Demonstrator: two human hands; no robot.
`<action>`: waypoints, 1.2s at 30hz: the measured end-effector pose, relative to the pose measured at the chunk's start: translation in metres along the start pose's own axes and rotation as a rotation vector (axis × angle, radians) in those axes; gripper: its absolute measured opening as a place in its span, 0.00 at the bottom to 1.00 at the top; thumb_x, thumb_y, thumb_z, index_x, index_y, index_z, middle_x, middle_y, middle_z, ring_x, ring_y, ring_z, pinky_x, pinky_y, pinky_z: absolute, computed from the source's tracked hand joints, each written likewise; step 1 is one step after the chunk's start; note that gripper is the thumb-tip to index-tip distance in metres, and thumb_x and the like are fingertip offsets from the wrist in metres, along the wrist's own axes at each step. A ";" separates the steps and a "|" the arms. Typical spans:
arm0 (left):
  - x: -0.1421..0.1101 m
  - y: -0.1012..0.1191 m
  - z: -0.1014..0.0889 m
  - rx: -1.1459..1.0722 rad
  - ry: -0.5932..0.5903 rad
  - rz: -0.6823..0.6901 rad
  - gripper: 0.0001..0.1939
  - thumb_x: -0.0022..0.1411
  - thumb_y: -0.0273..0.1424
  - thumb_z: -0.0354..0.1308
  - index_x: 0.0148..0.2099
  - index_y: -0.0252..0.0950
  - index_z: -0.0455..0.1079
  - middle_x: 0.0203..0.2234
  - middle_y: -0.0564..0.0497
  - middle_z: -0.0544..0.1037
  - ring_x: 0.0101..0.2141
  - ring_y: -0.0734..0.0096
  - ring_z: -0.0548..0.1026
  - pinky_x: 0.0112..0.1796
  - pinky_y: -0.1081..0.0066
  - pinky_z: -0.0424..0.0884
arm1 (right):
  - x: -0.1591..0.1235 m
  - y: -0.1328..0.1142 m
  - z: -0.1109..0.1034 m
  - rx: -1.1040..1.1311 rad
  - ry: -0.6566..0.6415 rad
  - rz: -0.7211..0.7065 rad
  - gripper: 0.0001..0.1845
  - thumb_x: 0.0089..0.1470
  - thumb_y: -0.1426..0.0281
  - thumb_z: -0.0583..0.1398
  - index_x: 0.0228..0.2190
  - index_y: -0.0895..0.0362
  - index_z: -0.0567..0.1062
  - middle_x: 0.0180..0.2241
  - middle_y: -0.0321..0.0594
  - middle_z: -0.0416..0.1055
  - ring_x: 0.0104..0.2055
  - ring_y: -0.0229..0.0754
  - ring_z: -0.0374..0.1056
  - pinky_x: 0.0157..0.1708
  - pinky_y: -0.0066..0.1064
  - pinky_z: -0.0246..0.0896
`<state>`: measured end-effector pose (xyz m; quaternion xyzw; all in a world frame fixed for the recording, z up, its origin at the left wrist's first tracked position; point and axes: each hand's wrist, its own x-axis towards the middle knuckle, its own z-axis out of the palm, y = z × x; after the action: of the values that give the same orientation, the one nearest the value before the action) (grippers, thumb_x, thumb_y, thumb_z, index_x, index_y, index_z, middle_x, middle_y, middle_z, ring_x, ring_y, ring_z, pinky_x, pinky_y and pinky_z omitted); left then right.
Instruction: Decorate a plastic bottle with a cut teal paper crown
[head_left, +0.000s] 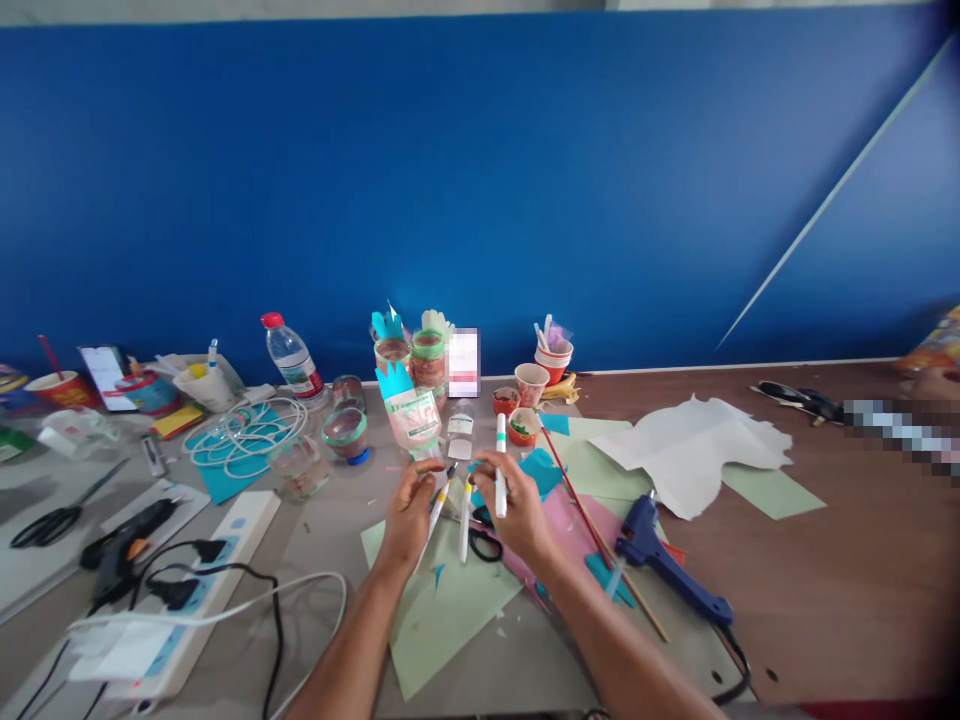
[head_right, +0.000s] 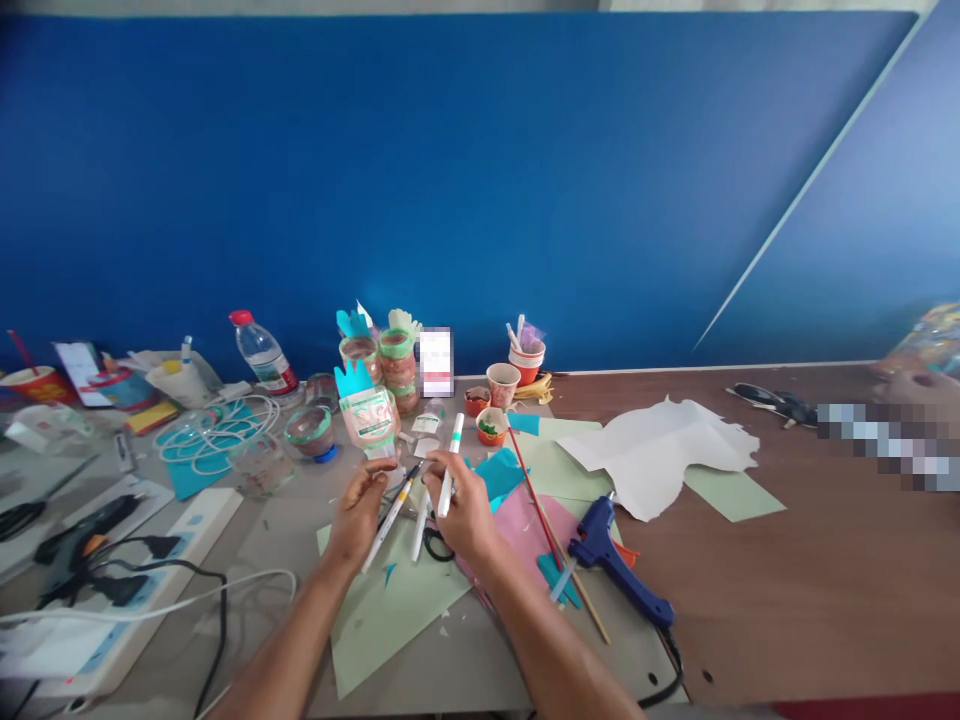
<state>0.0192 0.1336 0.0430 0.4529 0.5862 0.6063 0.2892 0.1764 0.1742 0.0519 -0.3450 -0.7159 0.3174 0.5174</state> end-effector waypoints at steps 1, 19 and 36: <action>0.000 0.000 0.000 -0.001 -0.009 0.001 0.10 0.57 0.34 0.53 0.39 0.39 0.74 0.37 0.49 0.78 0.40 0.65 0.74 0.44 0.68 0.65 | -0.001 0.001 0.001 -0.022 -0.018 -0.011 0.10 0.56 0.69 0.56 0.40 0.56 0.71 0.30 0.40 0.75 0.29 0.41 0.72 0.31 0.29 0.66; -0.003 0.002 0.005 -0.537 -0.058 -0.099 0.03 0.47 0.30 0.58 0.27 0.37 0.66 0.25 0.54 0.70 0.30 0.71 0.70 0.36 0.70 0.66 | -0.005 -0.007 0.021 -0.133 -0.101 -0.027 0.17 0.52 0.70 0.59 0.45 0.54 0.69 0.40 0.43 0.75 0.39 0.46 0.73 0.41 0.36 0.68; -0.005 0.004 0.004 -0.733 -0.169 -0.136 0.06 0.47 0.28 0.60 0.26 0.37 0.64 0.26 0.55 0.72 0.31 0.72 0.72 0.38 0.69 0.67 | -0.001 -0.010 0.033 -0.142 -0.033 0.023 0.25 0.47 0.72 0.60 0.48 0.56 0.65 0.42 0.46 0.75 0.44 0.50 0.73 0.43 0.41 0.70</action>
<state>0.0256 0.1306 0.0457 0.3279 0.3331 0.7157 0.5190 0.1434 0.1649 0.0510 -0.3838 -0.7409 0.2774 0.4762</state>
